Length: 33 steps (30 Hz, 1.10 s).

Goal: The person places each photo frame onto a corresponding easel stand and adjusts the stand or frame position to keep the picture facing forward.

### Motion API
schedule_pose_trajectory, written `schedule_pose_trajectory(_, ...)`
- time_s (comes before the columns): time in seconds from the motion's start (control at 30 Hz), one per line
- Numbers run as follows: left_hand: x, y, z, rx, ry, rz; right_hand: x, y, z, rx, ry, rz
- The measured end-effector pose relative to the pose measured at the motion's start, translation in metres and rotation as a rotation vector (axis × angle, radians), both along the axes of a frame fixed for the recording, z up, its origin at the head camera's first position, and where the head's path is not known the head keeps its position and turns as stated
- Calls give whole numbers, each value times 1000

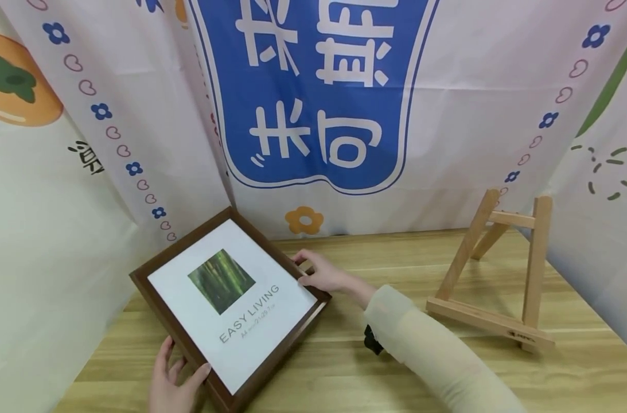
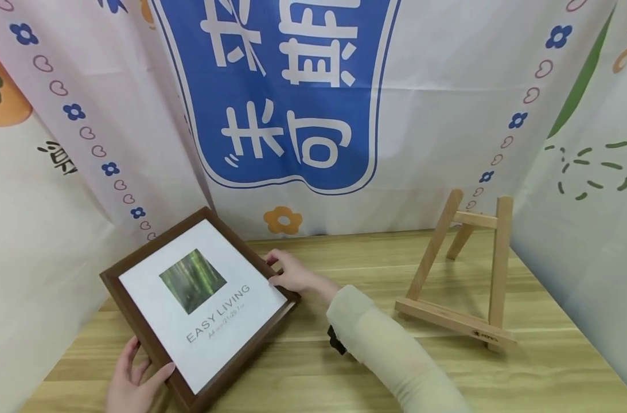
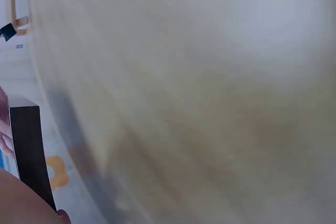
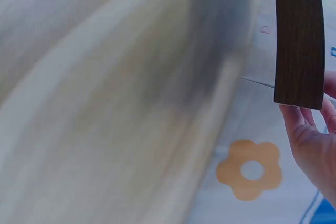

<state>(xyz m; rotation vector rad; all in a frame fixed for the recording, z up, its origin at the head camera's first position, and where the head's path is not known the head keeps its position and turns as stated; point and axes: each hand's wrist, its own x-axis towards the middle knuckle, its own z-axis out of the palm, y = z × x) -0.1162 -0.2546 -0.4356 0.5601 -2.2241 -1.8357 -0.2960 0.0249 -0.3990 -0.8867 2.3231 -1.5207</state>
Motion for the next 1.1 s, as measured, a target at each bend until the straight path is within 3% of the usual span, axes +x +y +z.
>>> schedule_pose_trajectory(0.13, 0, 8, 11, 9, 86, -3, 2, 16, 14, -84, -7, 18)
schedule_pose_trajectory(0.27, -1, 19, 23, -24, 141, -7, 7, 32, 28, -140, 90, 14)
schedule_pose_trajectory(0.5, -5, 38, 41, -32, 304, -32, 26, 57, 47, -214, 206, -79)
schedule_pose_trajectory(0.7, -19, 55, 56, -92, 469, -113, 44, 83, 58, -299, 267, -193)
schedule_pose_trajectory(0.87, -27, 73, 63, -101, 551, -192, 60, 108, 62, -329, 262, -252)
schedule_pose_trajectory(1.1, -51, 103, 68, -93, 686, -358, 74, 156, 67, -345, 263, -349)
